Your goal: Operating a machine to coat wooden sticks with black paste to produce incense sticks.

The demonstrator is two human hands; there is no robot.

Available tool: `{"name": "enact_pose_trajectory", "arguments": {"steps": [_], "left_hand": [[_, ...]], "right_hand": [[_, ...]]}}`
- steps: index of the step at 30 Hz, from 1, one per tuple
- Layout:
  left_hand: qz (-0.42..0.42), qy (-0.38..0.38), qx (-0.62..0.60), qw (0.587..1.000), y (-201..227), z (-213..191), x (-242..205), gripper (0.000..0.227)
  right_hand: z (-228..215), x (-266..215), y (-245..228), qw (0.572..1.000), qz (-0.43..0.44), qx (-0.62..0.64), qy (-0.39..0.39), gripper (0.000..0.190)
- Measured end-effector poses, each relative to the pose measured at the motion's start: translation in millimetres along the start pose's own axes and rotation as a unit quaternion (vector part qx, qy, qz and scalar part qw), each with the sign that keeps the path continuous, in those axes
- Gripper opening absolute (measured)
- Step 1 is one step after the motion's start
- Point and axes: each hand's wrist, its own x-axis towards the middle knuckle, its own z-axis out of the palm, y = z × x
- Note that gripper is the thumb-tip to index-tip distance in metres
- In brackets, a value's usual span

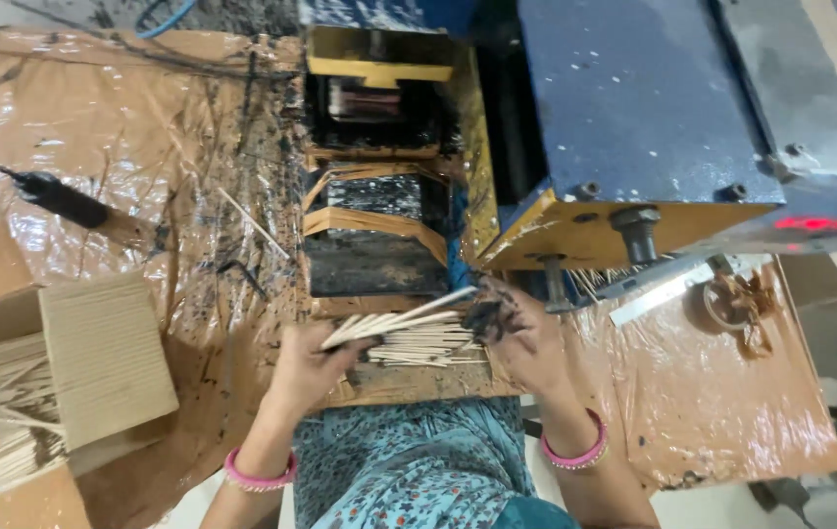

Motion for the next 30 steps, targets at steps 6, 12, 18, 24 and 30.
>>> {"name": "enact_pose_trajectory", "arguments": {"steps": [6,12,18,24,30], "left_hand": [[-0.079,-0.030,-0.232,0.969,-18.2,-60.5,36.5,0.021],[-0.034,0.105,-0.209,0.972,-40.4,-90.7,130.9,0.028],[-0.045,0.044,-0.445,0.894,-50.0,-51.2,160.1,0.025],[-0.107,0.065,-0.438,0.890,-38.6,-54.9,155.5,0.026],[-0.132,0.161,-0.346,0.915,-5.0,-62.0,123.2,0.016]], "right_hand": [[33.3,59.3,-12.4,0.977,-0.066,0.192,-0.061,0.020],[77.8,124.7,-13.1,0.898,-0.349,-0.260,-0.058,0.028],[67.3,116.1,13.8,0.925,-0.300,-0.233,-0.024,0.040],[68.6,121.7,53.4,0.974,-0.115,-0.187,-0.059,0.019],[54.0,102.5,14.6,0.928,-0.278,-0.245,0.027,0.012]]}}
